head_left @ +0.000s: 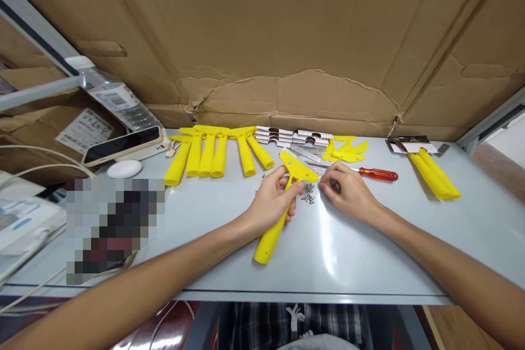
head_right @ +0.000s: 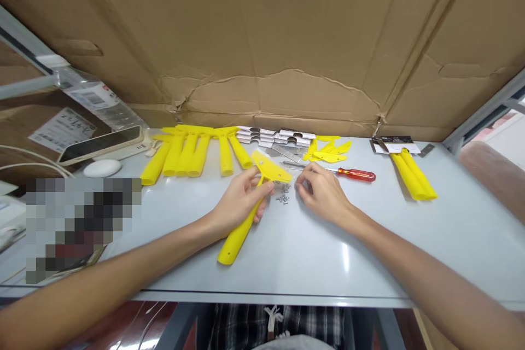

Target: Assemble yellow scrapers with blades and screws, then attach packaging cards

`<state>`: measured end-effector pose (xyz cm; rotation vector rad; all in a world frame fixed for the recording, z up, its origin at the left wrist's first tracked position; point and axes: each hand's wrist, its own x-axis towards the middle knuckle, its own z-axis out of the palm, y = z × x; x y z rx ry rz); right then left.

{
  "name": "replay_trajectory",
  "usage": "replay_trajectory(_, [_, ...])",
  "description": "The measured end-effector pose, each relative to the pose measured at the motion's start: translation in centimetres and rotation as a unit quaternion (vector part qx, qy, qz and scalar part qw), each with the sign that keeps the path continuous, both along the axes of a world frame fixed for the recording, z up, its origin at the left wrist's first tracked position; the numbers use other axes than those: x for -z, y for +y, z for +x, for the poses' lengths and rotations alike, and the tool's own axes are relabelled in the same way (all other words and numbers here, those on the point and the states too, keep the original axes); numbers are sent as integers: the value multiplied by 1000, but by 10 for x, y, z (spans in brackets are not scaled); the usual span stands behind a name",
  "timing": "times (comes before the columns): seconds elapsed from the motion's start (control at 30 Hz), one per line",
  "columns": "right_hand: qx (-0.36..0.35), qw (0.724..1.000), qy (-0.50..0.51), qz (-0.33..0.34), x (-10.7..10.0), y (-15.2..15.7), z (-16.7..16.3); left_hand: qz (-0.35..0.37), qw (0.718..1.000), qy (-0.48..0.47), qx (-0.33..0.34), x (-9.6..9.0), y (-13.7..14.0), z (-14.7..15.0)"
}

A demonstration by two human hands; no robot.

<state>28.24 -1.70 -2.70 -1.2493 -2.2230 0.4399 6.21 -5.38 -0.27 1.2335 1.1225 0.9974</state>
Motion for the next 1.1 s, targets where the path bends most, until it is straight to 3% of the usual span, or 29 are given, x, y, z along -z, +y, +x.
replay_trajectory(0.2, [15, 998, 54, 28, -4, 3, 4, 9, 1000, -1, 19, 2, -2, -2])
replay_trajectory(0.37, [47, 989, 140, -23, -10, 1, 1, 6, 1000, -7, 30, 1, -6, 0])
replay_trajectory(0.53, [33, 977, 201, -62, -8, -2, -3, 12, 999, -18, 32, 1, -8, 1])
replay_trajectory(1.1, [-19, 976, 210, -54, -10, -10, -9, 13, 999, 5, 37, -1, -10, 3])
